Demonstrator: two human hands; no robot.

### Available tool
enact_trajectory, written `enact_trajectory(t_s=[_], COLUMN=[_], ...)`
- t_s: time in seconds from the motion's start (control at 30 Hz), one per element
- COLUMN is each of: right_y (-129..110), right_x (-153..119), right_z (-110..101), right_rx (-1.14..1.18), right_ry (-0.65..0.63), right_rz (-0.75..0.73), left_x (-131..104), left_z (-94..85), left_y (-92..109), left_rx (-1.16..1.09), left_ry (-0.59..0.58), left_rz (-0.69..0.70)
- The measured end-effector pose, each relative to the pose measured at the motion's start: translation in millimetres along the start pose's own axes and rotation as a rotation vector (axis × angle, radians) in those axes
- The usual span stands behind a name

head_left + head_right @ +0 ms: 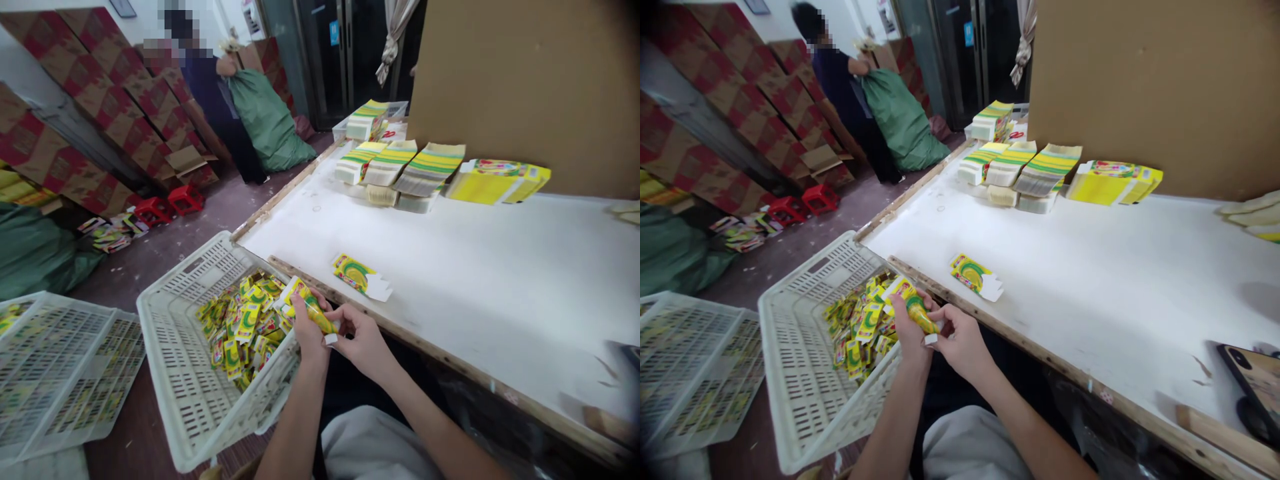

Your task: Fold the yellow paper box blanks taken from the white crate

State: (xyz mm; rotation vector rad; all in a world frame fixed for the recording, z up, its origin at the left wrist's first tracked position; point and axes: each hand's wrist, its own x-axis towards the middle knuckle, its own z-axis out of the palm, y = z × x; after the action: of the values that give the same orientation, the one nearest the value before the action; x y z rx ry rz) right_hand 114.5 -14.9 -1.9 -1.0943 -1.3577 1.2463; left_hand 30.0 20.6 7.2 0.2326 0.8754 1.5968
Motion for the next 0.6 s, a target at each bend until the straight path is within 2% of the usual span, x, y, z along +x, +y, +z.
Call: enact_trajectory(t_s=[0.1,0.2,0.4,0.5,0.6], right_y=[1.1,1.9,-0.1,1.3,7.1], right_x=[-1.1,-4.6,-10.0,-10.1,-8.7], right_z=[2.1,4.8,8.1,6.2,1.9], right_rx=[-0.033,-0.073,-0.084,-0.142,-0.172], right_ry=[0.004,0.004,-0.016,-0.024,0.020], right_rz=[-0.034,-0.092,-0.102,-0.135,-0.136], left_x=[0.8,0.6,-1.1,-1.0,-0.7], left_z=[-1.2,-1.8,-2.9,-3.4,-2.1], left_y=[1.1,4.0,6.8,4.7,1.7], left_rx=[-0.003,0.060,0.123,0.117,0.098], left_ry=[-0.011,-0.055,-0.143,-0.138,-0.109], left_rz=[-0.009,0.043,0.117,0.120,0.076])
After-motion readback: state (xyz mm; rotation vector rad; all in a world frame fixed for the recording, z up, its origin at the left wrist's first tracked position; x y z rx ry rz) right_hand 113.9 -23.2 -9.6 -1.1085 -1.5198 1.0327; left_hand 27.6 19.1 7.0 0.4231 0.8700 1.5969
